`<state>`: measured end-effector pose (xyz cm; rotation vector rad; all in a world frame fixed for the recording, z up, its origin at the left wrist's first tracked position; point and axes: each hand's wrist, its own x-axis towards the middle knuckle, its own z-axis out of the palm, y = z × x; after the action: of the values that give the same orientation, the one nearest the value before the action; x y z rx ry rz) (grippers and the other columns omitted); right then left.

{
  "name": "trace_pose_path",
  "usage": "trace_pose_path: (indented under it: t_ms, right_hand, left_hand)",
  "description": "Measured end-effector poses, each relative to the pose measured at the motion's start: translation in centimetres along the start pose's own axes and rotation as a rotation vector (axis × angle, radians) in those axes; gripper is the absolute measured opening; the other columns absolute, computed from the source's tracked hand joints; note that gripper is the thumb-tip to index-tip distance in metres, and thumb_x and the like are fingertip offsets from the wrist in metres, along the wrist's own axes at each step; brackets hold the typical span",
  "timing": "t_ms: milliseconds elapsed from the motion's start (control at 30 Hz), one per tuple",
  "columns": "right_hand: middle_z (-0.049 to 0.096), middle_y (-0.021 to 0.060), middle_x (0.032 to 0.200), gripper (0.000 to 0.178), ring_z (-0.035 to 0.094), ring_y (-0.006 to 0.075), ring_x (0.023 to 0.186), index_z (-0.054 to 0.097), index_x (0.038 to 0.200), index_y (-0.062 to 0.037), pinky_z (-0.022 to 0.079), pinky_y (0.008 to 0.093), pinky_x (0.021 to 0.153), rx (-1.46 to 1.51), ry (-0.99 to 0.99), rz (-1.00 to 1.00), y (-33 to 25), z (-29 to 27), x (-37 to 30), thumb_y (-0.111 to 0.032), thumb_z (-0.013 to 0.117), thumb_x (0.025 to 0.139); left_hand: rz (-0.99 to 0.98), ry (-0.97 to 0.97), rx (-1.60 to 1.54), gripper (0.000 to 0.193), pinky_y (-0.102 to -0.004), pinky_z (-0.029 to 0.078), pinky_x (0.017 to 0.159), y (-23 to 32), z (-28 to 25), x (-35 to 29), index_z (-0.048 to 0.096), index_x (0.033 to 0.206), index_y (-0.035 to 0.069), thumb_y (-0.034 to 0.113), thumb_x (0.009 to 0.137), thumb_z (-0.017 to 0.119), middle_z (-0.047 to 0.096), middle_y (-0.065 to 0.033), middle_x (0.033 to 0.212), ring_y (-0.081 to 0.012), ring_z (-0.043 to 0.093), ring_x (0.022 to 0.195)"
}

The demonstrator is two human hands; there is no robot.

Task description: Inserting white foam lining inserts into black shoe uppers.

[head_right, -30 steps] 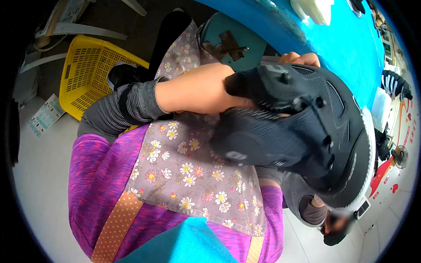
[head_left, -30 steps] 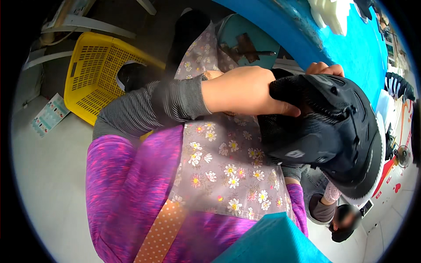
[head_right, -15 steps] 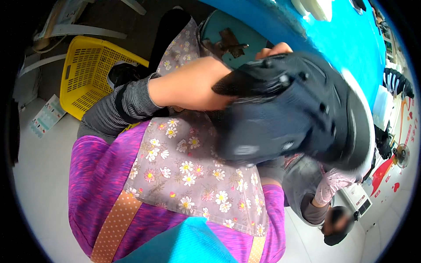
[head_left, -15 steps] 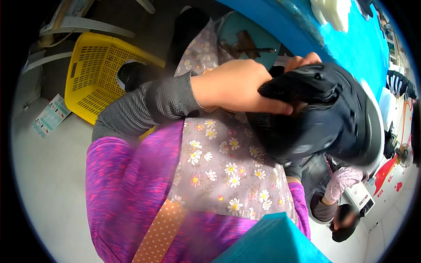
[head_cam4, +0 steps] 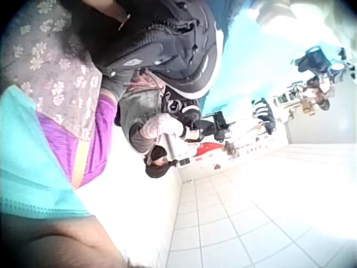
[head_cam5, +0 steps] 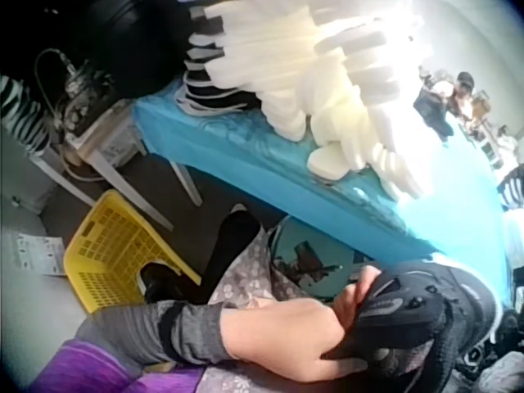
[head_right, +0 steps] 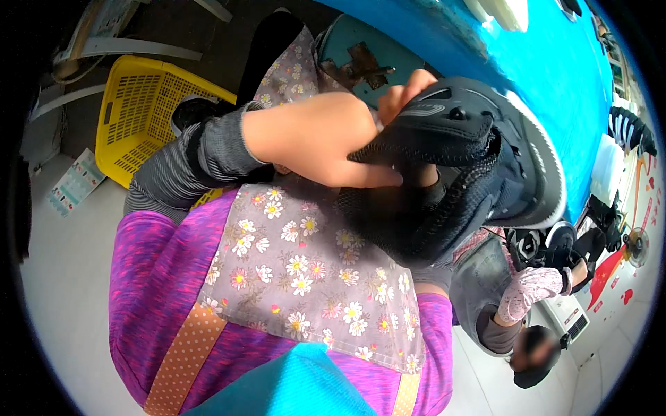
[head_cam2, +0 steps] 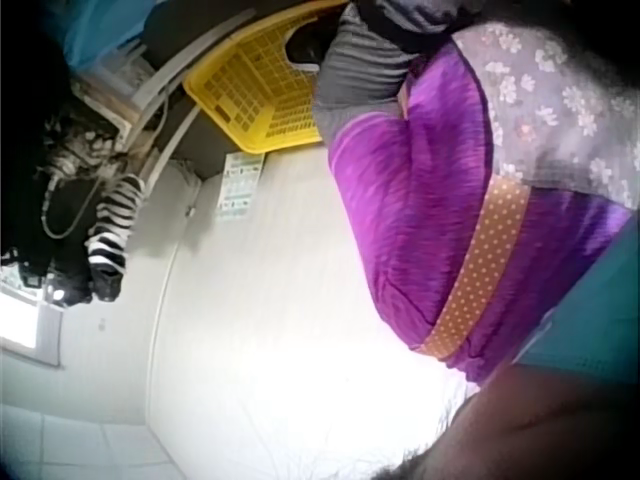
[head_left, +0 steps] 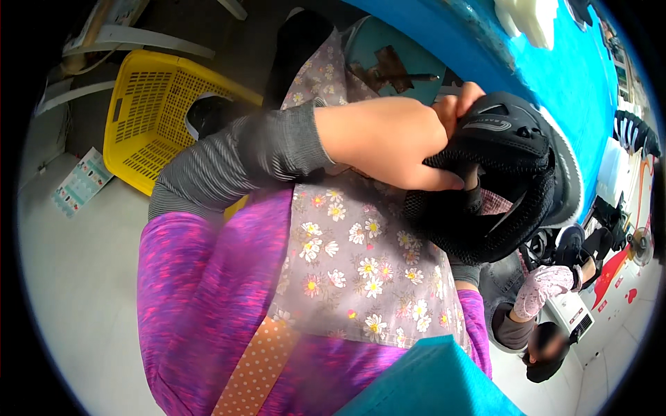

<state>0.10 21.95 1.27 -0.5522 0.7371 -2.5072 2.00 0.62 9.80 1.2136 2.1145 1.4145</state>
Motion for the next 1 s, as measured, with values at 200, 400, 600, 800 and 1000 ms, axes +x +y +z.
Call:
trace_pose_path:
  t_ms: [200,400,600,800,1000]
  right_hand:
    - [0.062,0.0121,0.085,0.034,0.059,0.0246,0.075,0.057,0.110,0.0014,0.048,0.0400,0.065,-0.293,-0.208,0.184,-4.7,1.5,1.9,-0.025,0.067,0.092]
    - [0.064,0.0130,0.089,0.033,0.060,0.0250,0.079,0.058,0.111,0.0007,0.049,0.0399,0.069,-0.577,-0.246,0.241,-3.4,3.6,2.2,-0.024,0.068,0.091]
    - [0.066,0.0139,0.094,0.033,0.062,0.0254,0.084,0.060,0.112,0.0000,0.050,0.0399,0.073,-0.923,-0.265,0.269,-3.5,6.7,3.3,-0.024,0.068,0.091]
    - [0.067,0.0149,0.098,0.033,0.064,0.0258,0.089,0.062,0.113,-0.0007,0.051,0.0398,0.078,-1.256,-0.258,0.265,-3.5,9.6,3.7,-0.023,0.068,0.090]
    - [0.069,0.0158,0.102,0.033,0.066,0.0262,0.093,0.064,0.114,-0.0014,0.052,0.0397,0.082,-1.665,-0.212,0.178,-5.5,14.0,5.2,-0.023,0.069,0.090]
  left_hand:
    - [-0.150,0.128,-0.083,0.037,-0.0430,0.048,0.056,1.2,-0.3,-0.3,0.067,0.078,0.003,0.039,0.082,0.072,0.059,-0.0168,0.060,-0.0382,0.061,0.060]
    - [0.237,0.166,-0.007,0.026,-0.0414,0.050,0.072,-1.5,3.3,-0.1,0.066,0.097,0.006,0.029,0.086,0.070,0.064,-0.0211,0.083,-0.0372,0.062,0.078]
    - [-0.200,0.332,0.152,0.037,-0.0422,0.052,0.075,-1.1,0.2,-0.3,0.065,0.109,0.005,0.025,0.080,0.073,0.067,-0.0223,0.094,-0.0392,0.066,0.091]
    - [0.315,1.000,-0.276,0.036,-0.0366,0.054,0.082,-4.6,2.2,1.1,0.067,0.104,0.000,0.016,0.073,0.074,0.067,-0.0167,0.087,-0.0355,0.067,0.085]
    - [0.306,0.646,0.114,0.046,-0.0358,0.052,0.093,-5.8,0.3,0.1,0.053,0.126,-0.001,0.017,0.086,0.066,0.059,-0.0155,0.117,-0.0280,0.063,0.104]
